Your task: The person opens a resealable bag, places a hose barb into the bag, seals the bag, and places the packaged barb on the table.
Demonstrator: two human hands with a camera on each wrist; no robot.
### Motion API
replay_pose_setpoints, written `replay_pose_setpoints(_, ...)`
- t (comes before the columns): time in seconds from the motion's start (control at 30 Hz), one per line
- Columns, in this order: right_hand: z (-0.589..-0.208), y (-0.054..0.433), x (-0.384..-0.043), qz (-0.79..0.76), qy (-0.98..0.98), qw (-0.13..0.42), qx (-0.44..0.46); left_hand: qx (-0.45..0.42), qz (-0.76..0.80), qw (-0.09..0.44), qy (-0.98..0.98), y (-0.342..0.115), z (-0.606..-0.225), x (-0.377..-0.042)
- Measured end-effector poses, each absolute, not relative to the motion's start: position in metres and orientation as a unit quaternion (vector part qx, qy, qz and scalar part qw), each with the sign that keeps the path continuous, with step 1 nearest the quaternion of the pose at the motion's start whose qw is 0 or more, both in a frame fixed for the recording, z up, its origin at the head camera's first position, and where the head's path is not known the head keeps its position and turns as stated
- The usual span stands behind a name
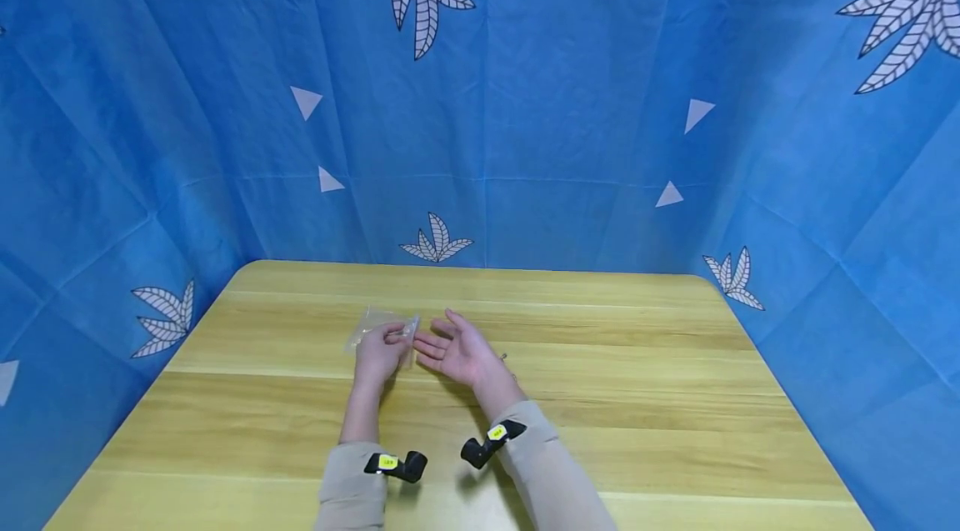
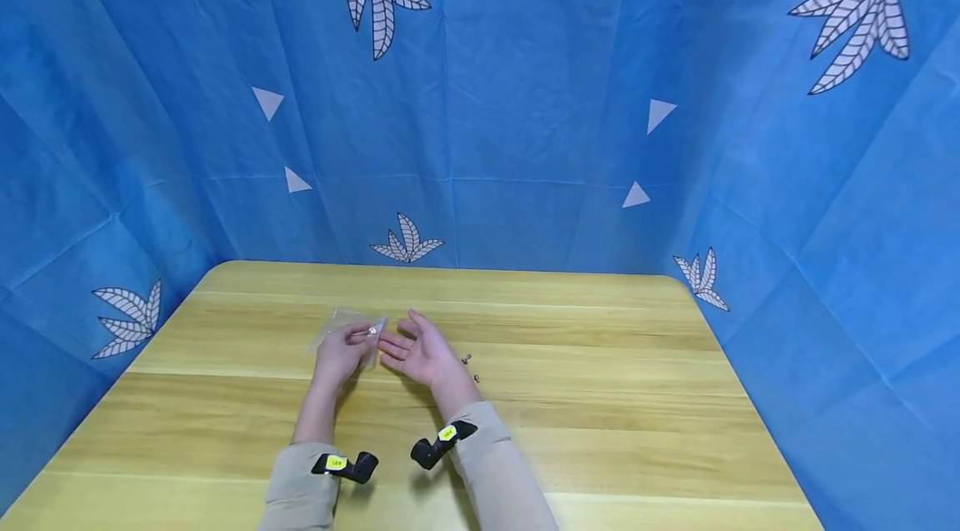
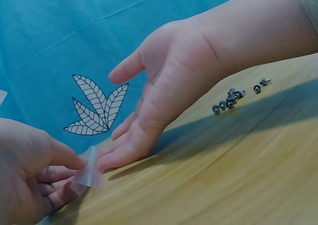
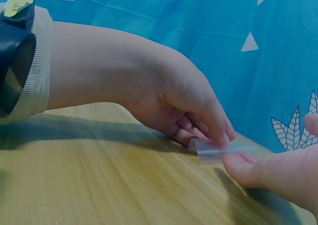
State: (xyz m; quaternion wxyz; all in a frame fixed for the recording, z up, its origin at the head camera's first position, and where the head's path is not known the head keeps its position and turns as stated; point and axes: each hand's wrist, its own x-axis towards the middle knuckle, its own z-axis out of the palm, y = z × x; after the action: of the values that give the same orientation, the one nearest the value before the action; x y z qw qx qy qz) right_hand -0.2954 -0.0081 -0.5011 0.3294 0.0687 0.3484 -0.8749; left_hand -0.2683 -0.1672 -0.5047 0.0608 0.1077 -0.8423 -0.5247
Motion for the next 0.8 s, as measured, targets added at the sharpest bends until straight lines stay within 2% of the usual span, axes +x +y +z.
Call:
replay_pose_setpoints(0.23, -0.502, -0.008, -0.293, -0.873, 0.359, 0.325, 0.06, 0.135, -0.564, 0.069, -0.812, -0.167, -0.506, -0.269)
replay_pose_setpoints(0.8, -0.508, -0.007, -0.281, -0.863, 0.394, 0.314, 0.029, 0.125, -0.612, 0.041, -0.78, -0.16, -0.5, -0.263)
